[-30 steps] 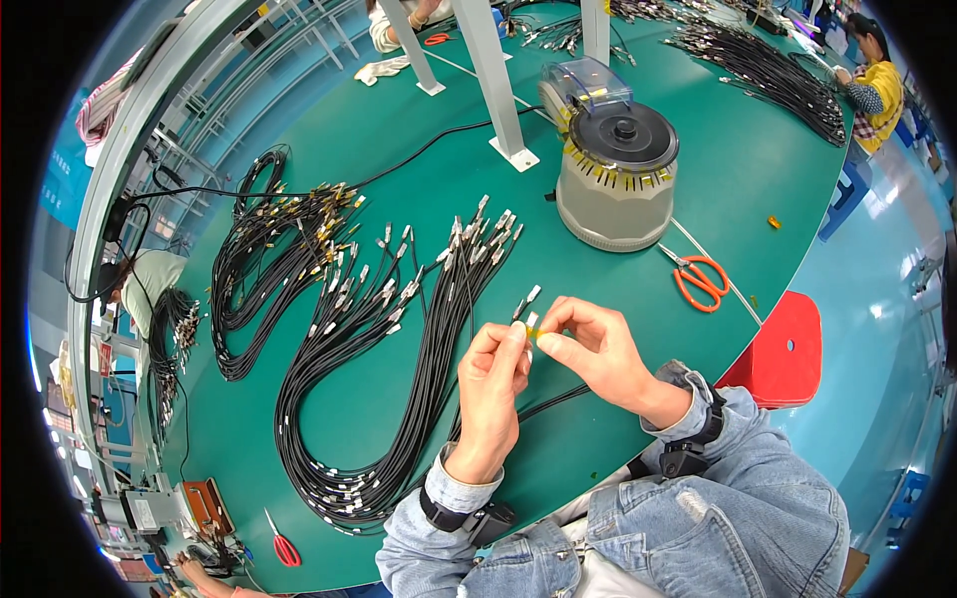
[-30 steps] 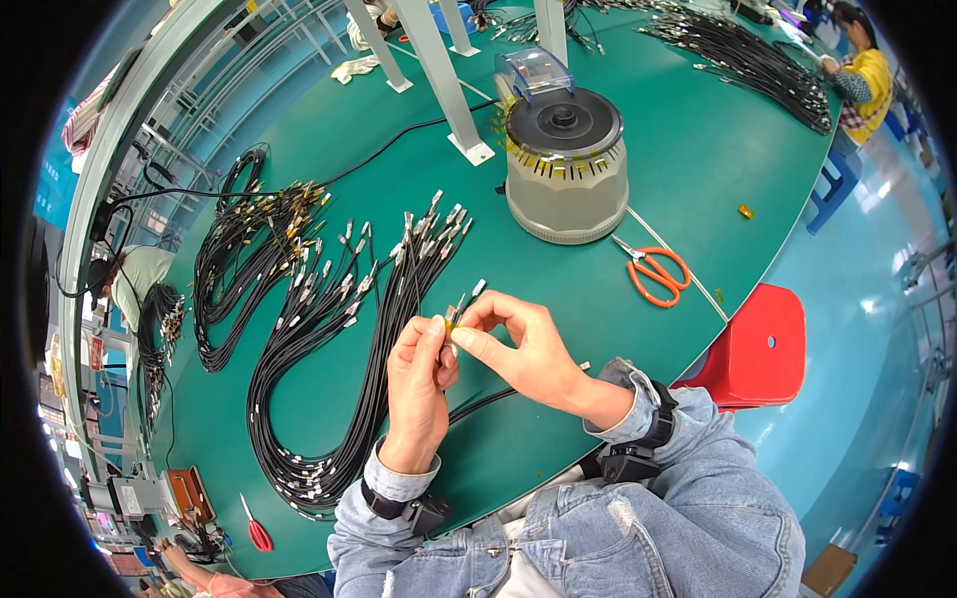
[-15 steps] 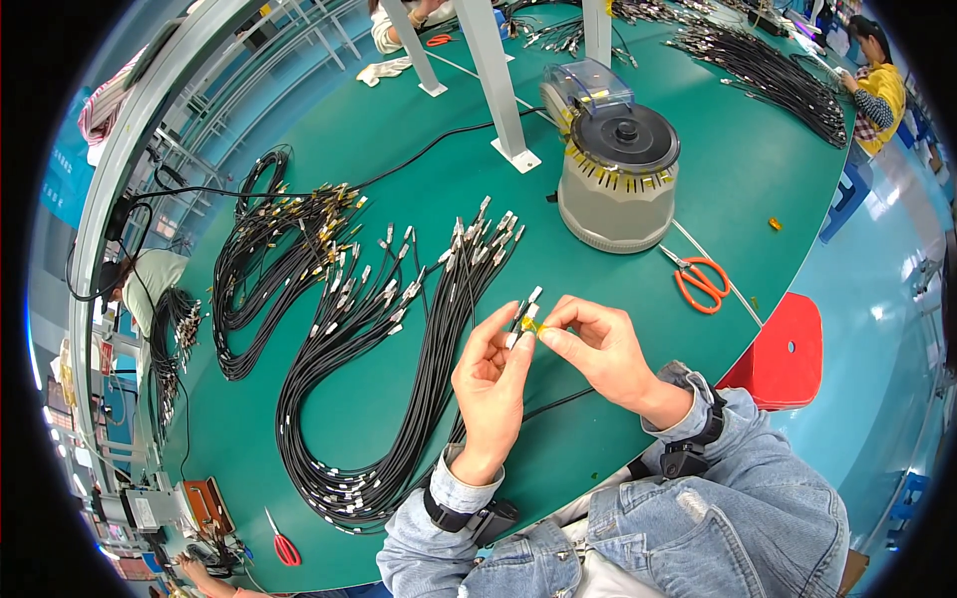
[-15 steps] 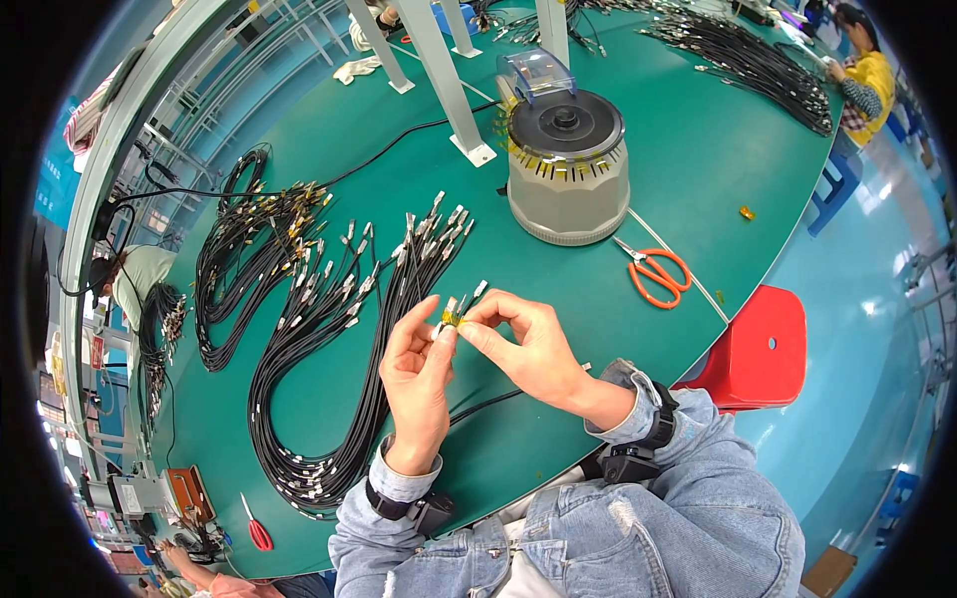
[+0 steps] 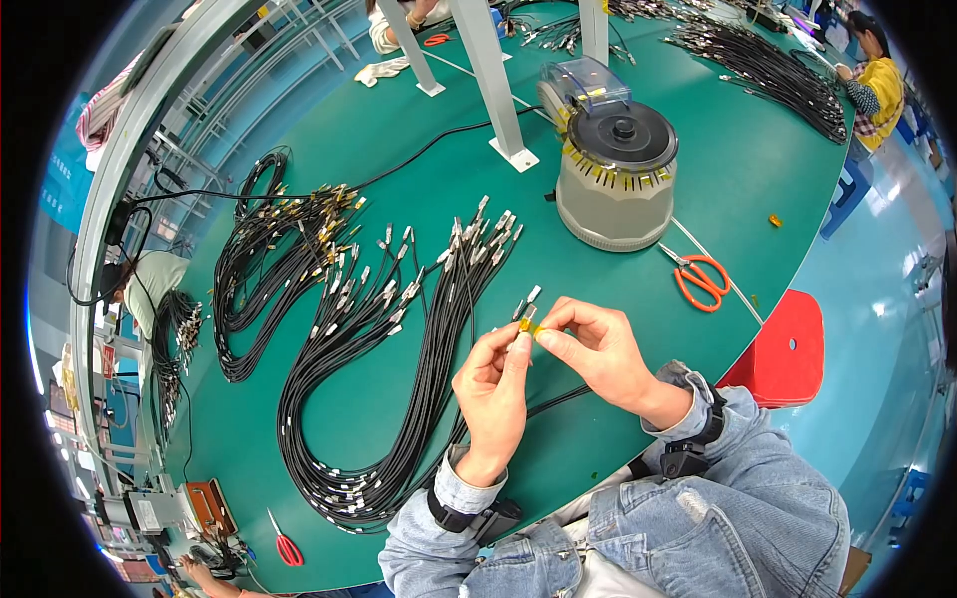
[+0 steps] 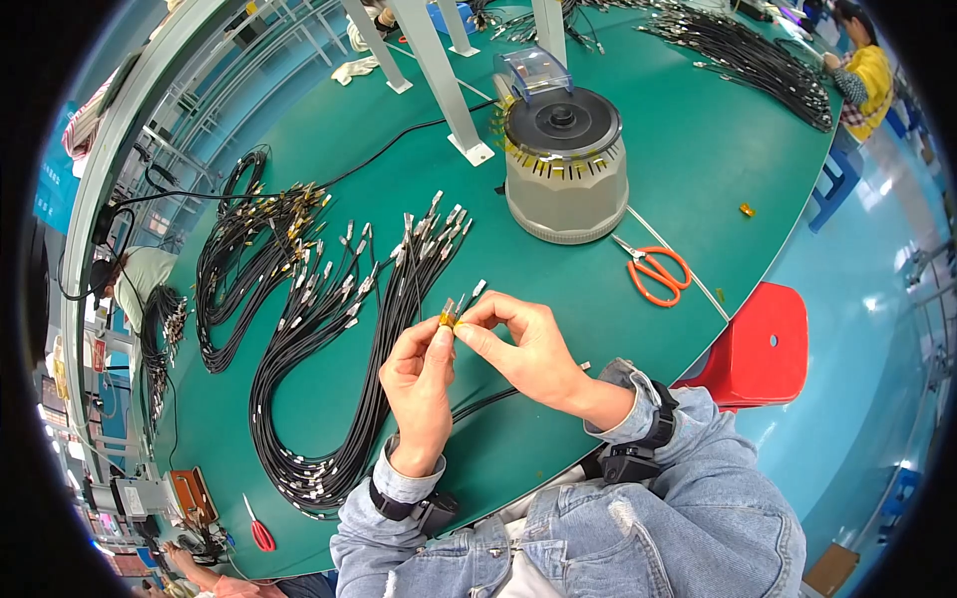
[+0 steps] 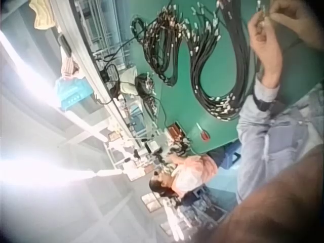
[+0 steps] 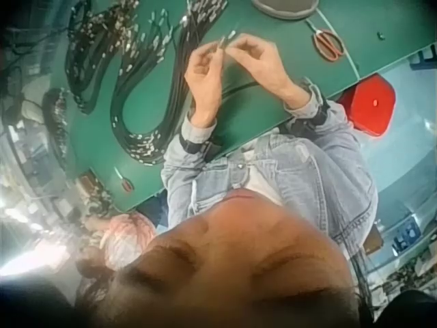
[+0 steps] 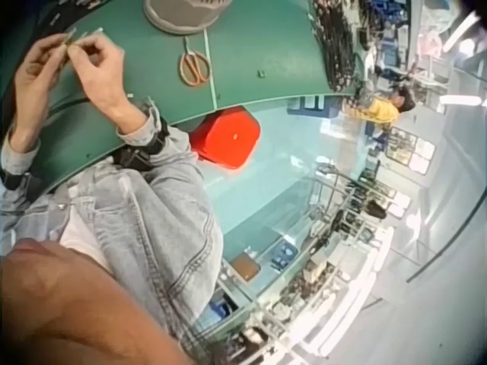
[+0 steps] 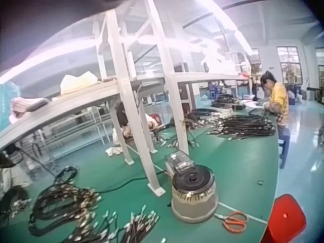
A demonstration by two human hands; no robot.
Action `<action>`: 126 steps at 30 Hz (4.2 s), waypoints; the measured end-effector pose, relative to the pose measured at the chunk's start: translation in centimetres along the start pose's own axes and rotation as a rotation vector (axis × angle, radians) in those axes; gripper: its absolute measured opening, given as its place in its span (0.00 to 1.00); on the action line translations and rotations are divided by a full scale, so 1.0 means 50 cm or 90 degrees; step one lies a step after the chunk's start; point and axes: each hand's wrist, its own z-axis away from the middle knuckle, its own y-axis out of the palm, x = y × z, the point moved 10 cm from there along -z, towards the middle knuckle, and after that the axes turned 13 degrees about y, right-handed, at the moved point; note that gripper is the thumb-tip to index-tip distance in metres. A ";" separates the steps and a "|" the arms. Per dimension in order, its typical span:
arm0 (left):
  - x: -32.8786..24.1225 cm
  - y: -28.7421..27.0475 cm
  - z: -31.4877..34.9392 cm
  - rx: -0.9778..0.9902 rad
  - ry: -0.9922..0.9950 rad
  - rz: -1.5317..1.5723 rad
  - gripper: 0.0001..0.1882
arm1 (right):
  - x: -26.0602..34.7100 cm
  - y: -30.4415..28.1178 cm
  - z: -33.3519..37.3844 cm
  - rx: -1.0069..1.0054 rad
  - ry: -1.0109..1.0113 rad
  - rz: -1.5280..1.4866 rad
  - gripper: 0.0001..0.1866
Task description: The person gathers a bundle of cables, spreads them across the table, and picks up a single cable. They take a piece of tape from a dispenser and wrap it around the connector, repeating this process for additional cables.
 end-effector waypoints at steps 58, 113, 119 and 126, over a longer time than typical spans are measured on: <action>0.046 0.063 0.039 0.180 -0.299 0.288 0.18 | -0.042 0.016 -0.015 0.123 0.114 -0.232 0.05; 0.063 -0.013 -0.029 0.161 -0.114 -0.074 0.09 | 0.148 -0.335 -0.085 -0.283 0.007 0.066 0.08; 0.060 -0.019 -0.027 0.115 -0.085 -0.057 0.08 | 0.137 -0.314 -0.069 -0.303 -0.033 -0.026 0.06; 0.039 -0.029 -0.024 0.092 0.002 -0.147 0.07 | 0.120 -0.127 -0.026 -0.101 -0.072 0.034 0.05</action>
